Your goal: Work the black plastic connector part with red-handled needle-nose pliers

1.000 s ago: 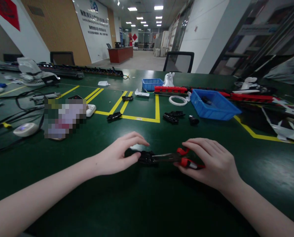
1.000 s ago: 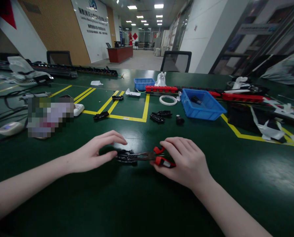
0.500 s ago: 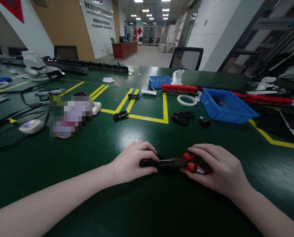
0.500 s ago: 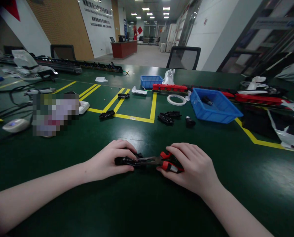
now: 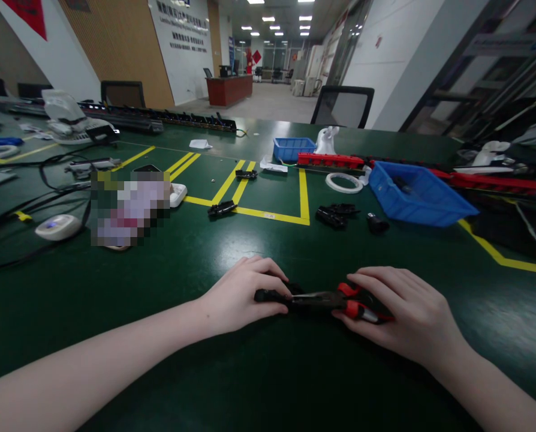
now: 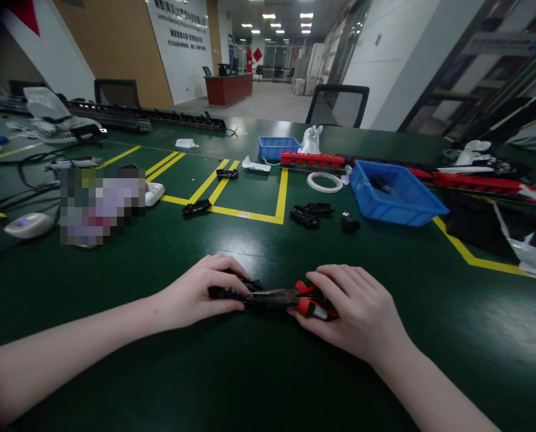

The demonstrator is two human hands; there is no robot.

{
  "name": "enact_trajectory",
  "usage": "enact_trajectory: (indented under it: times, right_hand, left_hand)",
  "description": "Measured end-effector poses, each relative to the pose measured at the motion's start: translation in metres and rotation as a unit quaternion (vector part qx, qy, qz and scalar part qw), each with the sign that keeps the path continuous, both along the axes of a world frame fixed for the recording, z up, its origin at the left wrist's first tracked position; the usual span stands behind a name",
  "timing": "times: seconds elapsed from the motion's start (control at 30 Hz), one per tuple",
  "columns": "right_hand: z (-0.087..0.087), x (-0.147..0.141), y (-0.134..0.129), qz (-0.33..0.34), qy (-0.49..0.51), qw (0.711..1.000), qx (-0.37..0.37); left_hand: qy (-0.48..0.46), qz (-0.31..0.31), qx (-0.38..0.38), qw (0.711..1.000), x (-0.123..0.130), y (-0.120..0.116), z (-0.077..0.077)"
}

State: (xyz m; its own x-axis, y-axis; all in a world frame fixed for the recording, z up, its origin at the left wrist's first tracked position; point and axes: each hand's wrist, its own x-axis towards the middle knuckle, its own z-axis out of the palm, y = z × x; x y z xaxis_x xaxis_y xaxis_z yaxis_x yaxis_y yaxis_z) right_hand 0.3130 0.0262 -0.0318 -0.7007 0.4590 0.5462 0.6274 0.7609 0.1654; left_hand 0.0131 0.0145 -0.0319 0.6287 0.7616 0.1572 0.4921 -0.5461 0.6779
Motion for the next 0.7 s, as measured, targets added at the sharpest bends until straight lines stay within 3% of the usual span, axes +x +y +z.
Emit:
enact_trajectory:
  times: [0.7]
  right_hand:
    - [0.0018, -0.0035, -0.001, 0.003, 0.006, 1.0, 0.0]
  left_hand:
    - [-0.006, -0.012, -0.009, 1.0, -0.0019, 0.0029, -0.0041]
